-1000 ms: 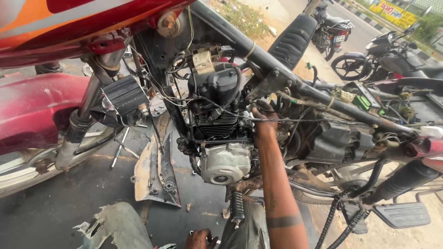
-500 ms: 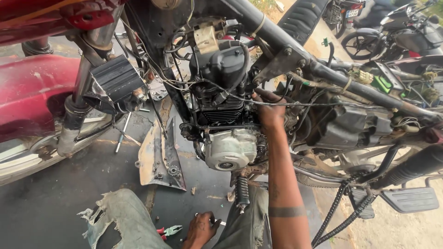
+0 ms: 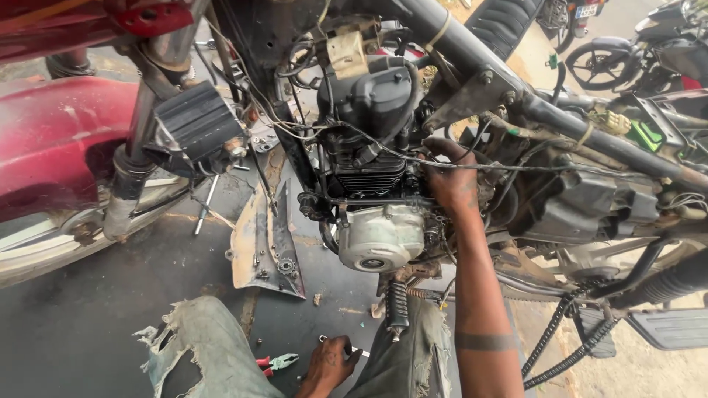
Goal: The person crouches beside a motorcycle frame with the engine exposed and works on the engine area by hand, using wrenches to loosen and tighten bolts and repositioning parts and cables around the engine. They pick up tools from the ground and continue working on the same engine region throughout the clip.
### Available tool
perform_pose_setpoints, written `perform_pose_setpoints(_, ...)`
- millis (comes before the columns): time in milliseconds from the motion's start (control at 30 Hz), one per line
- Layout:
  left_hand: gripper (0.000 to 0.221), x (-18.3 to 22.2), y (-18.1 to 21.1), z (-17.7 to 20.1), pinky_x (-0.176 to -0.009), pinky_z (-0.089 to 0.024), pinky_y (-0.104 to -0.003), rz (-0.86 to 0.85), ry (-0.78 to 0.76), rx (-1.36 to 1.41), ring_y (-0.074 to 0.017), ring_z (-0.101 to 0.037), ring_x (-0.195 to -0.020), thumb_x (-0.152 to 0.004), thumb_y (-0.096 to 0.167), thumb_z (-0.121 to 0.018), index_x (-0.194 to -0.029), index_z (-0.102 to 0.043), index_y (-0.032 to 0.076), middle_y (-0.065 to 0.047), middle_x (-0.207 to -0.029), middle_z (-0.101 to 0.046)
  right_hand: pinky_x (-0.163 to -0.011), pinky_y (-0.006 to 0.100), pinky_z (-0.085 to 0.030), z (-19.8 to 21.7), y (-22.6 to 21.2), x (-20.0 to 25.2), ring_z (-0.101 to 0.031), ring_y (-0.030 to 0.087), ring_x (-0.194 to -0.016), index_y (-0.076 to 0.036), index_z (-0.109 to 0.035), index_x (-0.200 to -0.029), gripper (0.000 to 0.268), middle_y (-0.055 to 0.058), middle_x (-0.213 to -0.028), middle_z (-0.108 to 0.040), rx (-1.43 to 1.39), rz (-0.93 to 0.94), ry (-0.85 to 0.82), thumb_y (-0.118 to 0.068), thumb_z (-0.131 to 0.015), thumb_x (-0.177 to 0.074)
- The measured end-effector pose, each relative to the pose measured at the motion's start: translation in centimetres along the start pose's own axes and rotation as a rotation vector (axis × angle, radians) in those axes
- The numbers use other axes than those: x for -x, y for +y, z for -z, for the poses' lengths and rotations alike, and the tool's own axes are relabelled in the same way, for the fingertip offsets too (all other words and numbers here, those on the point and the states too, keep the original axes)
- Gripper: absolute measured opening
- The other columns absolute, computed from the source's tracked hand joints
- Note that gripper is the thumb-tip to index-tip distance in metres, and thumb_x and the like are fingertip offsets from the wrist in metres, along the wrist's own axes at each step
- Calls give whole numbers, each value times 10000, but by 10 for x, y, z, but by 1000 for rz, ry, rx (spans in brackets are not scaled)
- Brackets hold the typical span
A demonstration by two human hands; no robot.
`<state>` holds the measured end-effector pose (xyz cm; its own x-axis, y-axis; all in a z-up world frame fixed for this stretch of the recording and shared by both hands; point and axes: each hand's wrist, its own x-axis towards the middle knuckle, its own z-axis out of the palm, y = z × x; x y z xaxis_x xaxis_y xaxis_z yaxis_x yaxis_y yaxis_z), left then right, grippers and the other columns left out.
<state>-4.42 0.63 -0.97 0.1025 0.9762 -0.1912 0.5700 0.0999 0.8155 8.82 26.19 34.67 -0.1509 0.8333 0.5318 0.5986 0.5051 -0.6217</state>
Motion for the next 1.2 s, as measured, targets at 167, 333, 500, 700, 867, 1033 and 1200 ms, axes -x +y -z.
perform_pose_setpoints(167,288,-1,3,1,-850,-548,-438,41,-39,-18,-335,-723,-863,-867,359,-763,-895,-688,82,-152,-805,-743,-831,337,-560,8,-7,0,-727,209,-932,3,-725,-1147,294,137,-1018,-771,74,111,-35,-111,-790,-884)
perform_pose_setpoints(333,313,-3,-2,-4,-847,-541,-456,37,-10,-22,-352,-697,-919,-846,365,-796,-892,-684,77,-152,-849,-728,-806,355,-556,8,-6,-4,-730,248,-932,19,-687,-1151,287,175,-1008,-748,119,134,-58,-118,-769,-912)
perform_pose_setpoints(500,311,-5,-7,-6,-851,-537,-465,34,-15,-25,-358,-690,-922,-850,359,-801,-895,-676,78,-152,-845,-719,-787,359,-560,2,-13,2,-739,262,-906,16,-703,-1123,250,172,-990,-753,105,131,-20,-94,-769,-909)
perform_pose_setpoints(700,312,-4,0,1,-872,-541,-446,58,-51,-21,-342,-697,-935,-851,366,-798,-913,-674,87,-146,-829,-726,-766,376,-564,9,-14,-2,-732,314,-886,18,-704,-1096,222,189,-985,-735,175,250,-17,-24,-768,-887)
perform_pose_setpoints(867,342,-7,3,6,-880,-541,-438,104,-111,-30,-326,-703,-944,-865,392,-793,-900,-670,75,-132,-831,-722,-805,406,-574,31,-21,-21,-723,348,-942,-6,-726,-1122,357,191,-1033,-747,329,338,-175,39,-742,-768)
perform_pose_setpoints(1033,336,-9,0,4,-921,-535,-415,121,-157,-48,-298,-709,-977,-874,397,-779,-906,-670,81,-128,-854,-732,-832,401,-580,38,-46,-47,-745,298,-973,-103,-737,-1206,374,145,-1084,-761,448,8,-497,-96,-766,-833)
perform_pose_setpoints(1200,342,-5,-2,1,-928,-518,-436,128,-124,-54,-319,-662,-1019,-865,401,-792,-916,-675,84,-140,-940,-681,-884,410,-540,39,-18,-59,-689,299,-1046,-107,-712,-1225,381,140,-1152,-717,485,-114,-583,-211,-801,-869)
